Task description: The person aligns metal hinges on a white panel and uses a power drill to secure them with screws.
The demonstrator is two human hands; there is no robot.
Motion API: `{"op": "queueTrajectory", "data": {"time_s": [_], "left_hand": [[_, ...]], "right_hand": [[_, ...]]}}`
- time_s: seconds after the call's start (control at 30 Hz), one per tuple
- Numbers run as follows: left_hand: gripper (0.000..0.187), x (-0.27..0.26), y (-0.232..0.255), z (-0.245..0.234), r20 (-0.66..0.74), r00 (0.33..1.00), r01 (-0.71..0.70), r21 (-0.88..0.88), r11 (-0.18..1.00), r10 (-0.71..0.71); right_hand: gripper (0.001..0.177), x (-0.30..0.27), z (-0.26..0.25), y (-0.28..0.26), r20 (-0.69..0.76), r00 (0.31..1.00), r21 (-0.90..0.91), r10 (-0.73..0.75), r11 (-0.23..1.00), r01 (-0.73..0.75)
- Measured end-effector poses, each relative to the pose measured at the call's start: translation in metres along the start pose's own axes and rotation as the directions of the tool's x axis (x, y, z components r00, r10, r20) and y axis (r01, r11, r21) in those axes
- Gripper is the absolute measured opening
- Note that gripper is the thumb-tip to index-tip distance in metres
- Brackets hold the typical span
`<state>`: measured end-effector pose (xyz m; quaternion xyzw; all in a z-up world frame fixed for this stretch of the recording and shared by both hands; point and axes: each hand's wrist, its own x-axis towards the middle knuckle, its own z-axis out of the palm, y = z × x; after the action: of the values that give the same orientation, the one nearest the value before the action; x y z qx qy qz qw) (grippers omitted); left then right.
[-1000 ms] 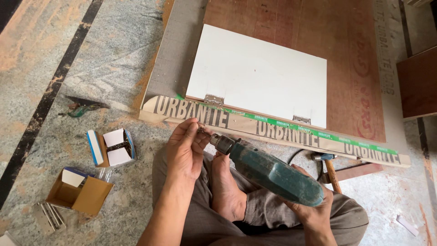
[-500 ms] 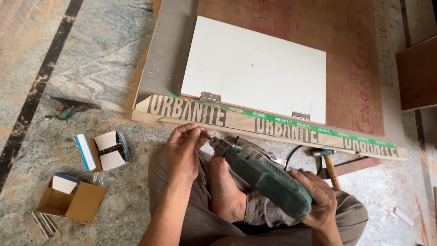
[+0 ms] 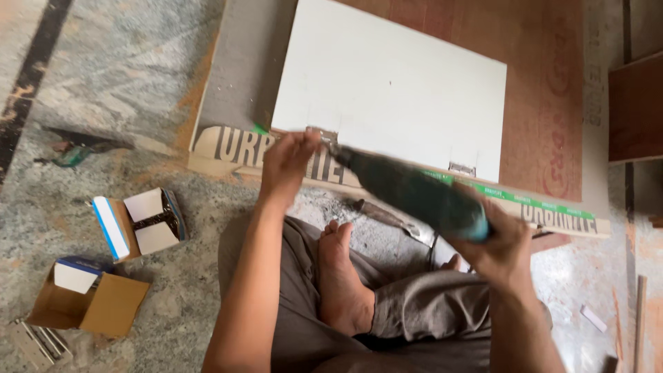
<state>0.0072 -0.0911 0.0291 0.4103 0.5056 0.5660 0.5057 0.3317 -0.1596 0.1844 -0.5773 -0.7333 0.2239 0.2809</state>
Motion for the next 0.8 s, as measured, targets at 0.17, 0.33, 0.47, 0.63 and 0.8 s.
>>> {"op": "queueTrajectory", "data": {"time_s": [0.17, 0.33, 0.47, 0.63, 0.8], "left_hand": [[0.011, 0.074, -0.036, -0.012, 0.071, 0.939, -0.342, 0.313, 0.886, 0.337], [0.001, 0.101, -0.094, -0.022, 0.090, 0.933, -0.329, 0.603, 0.727, 0.348], [0.005, 0.107, -0.103, -0.023, 0.045, 0.959, -0.242, 0.639, 0.730, 0.279], [0.004, 0.105, -0.099, -0.022, 0.074, 0.973, -0.206, 0.703, 0.681, 0.218], [0.002, 0.107, -0.096, -0.020, 0.073, 0.981, -0.174, 0.747, 0.642, 0.182]], "right_hand": [[0.065, 0.094, 0.008, -0.066, 0.072, 0.971, -0.198, -0.226, 0.951, 0.236], [0.056, 0.162, 0.033, -0.098, 0.289, 0.951, -0.335, -0.110, 0.919, 0.208], [0.052, 0.192, 0.046, -0.106, 0.370, 0.901, -0.361, -0.226, 0.859, 0.364], [0.053, 0.209, 0.058, -0.108, 0.418, 0.901, -0.481, -0.118, 0.812, 0.330], [0.054, 0.209, 0.061, -0.109, 0.427, 0.886, -0.445, -0.180, 0.812, 0.379]]}}
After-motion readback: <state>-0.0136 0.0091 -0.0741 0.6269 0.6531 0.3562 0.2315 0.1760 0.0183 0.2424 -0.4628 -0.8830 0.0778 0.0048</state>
